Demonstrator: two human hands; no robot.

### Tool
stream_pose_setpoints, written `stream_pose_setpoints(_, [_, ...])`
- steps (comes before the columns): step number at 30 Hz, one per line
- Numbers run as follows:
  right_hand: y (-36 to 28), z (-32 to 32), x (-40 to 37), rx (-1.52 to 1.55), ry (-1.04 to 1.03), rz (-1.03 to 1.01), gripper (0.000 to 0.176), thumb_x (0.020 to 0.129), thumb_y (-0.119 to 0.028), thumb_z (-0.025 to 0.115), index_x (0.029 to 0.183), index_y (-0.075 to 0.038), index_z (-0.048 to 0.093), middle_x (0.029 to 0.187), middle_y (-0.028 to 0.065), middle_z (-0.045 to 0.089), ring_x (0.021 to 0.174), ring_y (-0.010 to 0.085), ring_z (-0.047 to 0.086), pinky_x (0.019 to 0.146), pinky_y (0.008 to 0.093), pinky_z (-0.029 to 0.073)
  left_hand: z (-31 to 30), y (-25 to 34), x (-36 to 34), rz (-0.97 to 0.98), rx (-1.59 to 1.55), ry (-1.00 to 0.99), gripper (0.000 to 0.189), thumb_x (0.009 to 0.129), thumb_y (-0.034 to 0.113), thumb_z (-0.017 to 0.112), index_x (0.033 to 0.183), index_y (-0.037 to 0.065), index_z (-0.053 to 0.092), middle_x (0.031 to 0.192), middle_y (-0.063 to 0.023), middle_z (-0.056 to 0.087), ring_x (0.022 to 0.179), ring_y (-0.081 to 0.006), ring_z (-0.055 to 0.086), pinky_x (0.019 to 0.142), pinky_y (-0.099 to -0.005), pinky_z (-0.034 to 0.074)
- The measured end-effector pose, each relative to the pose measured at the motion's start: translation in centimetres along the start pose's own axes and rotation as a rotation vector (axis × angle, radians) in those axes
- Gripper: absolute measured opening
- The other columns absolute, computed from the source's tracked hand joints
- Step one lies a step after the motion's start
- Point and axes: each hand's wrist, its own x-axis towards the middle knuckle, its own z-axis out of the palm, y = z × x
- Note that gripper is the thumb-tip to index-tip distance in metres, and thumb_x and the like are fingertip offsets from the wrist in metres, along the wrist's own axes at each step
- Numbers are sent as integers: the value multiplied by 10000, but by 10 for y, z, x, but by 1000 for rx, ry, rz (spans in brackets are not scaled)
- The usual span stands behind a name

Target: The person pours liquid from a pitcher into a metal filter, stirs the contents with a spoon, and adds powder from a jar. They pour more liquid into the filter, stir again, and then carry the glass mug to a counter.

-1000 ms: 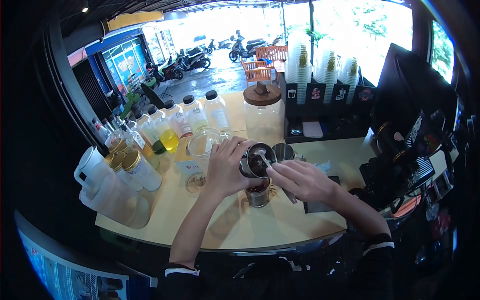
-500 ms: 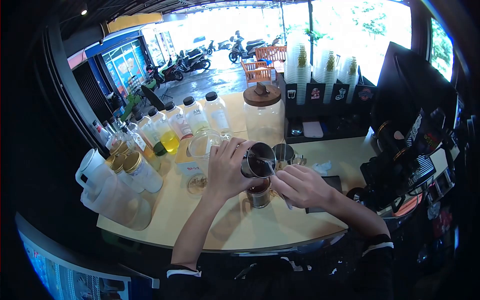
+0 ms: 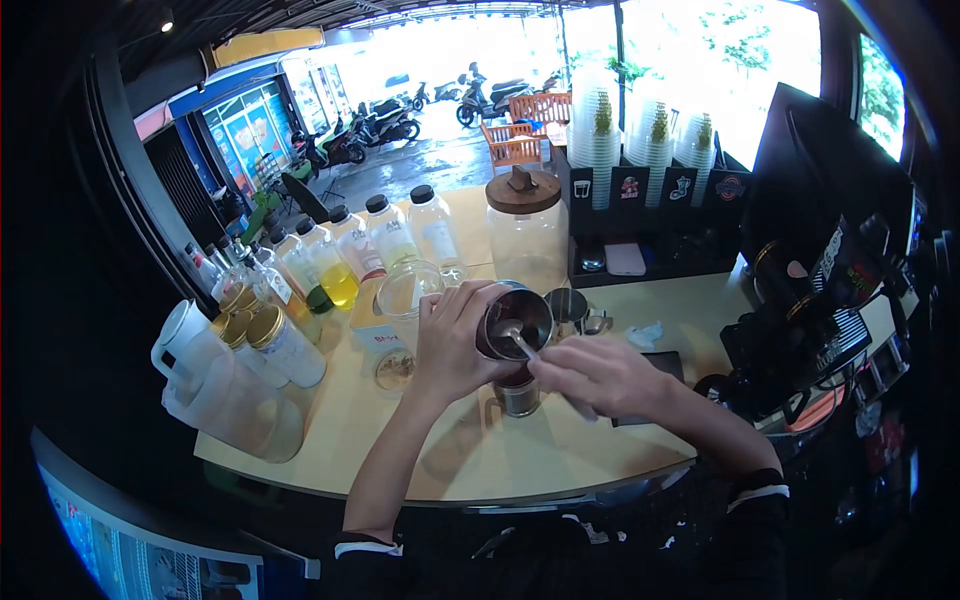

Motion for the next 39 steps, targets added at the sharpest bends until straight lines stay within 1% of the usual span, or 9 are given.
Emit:
stream_pose_setpoints(3, [5, -2, 0, 20, -12, -21, 461, 683, -98, 683, 1107, 7, 536, 906, 80, 537, 785, 213, 594, 642, 332, 505, -1, -1, -1, -6, -32, -36, 797, 424, 297, 876, 1140, 124, 572, 1110, -23, 587, 1035, -214, 570, 859, -359, 342])
stream_pose_setpoints(5, [10, -2, -1, -9, 42, 73, 447, 697, -101, 669, 1109, 8, 535, 923, 84, 547, 781, 215, 596, 642, 334, 505, -3, 1, -1, -16, -44, -14, 807, 422, 286, 882, 1148, 131, 567, 1120, -22, 586, 1051, -216, 566, 863, -359, 340])
stream_pose_setpoints(9, [-1, 0, 0, 40, -44, -30, 485, 673, -70, 682, 1127, 6, 529, 982, 105, 569, 811, 227, 601, 664, 332, 511, -2, -1, -3, -48, -77, -38, 817, 415, 258, 886, 1154, 137, 562, 1122, -23, 586, 1058, -220, 563, 875, -360, 341])
stream_pose_setpoints(13, [8, -2, -1, 15, 20, 83, 489, 695, -73, 681, 1151, 5, 525, 999, 107, 573, 832, 229, 610, 676, 335, 516, -2, -3, -5, -71, -153, -42, 824, 416, 233, 887, 1163, 132, 553, 1122, -27, 584, 1042, -215, 563, 902, -361, 339])
stream_pose_setpoints(18, [2, -2, 0, 98, -24, 25, 471, 699, -42, 685, 1145, 0, 543, 981, 103, 586, 821, 242, 621, 676, 344, 525, 0, -14, -6, -65, -197, -75, 811, 450, 236, 886, 1174, 120, 541, 1120, -32, 582, 1030, -202, 563, 922, -362, 334])
stream_pose_setpoints(20, [10, 2, -3, 57, 57, 100, 445, 721, -45, 681, 1146, -8, 555, 1002, 107, 596, 846, 249, 625, 691, 347, 531, -1, -15, -6, -83, -227, -107, 826, 482, 267, 869, 1216, 143, 510, 1180, -29, 564, 1131, -218, 535, 973, -401, 316])
stream_pose_setpoints(23, [2, -4, 2, 202, -17, 69, 433, 752, -56, 677, 1166, -13, 555, 1031, 116, 600, 867, 262, 626, 709, 354, 535, -1, -21, -5, -66, -262, -111, 820, 497, 263, 862, 1227, 145, 507, 1185, -31, 566, 1145, -219, 528, 994, -413, 297])
stream_pose_setpoints(33, [1, -2, 3, 324, -9, 173, 312, 823, -86, 671, 1119, -30, 594, 1040, 117, 608, 893, 282, 625, 744, 358, 529, -4, -22, -2, 8, -288, -124, 807, 517, 240, 855, 1236, 137, 502, 1206, -34, 555, 1175, -244, 498, 1038, -428, 262])
stream_pose_setpoints(39, [6, -7, 4, 470, -3, 336, 222, 861, -78, 636, 1075, -28, 605, 995, 117, 633, 873, 292, 631, 760, 372, 520, -8, -21, 0, 34, -250, -128, 810, 514, 231, 851, 1239, 147, 500, 1202, -37, 554, 1177, -256, 496, 1044, -425, 255])
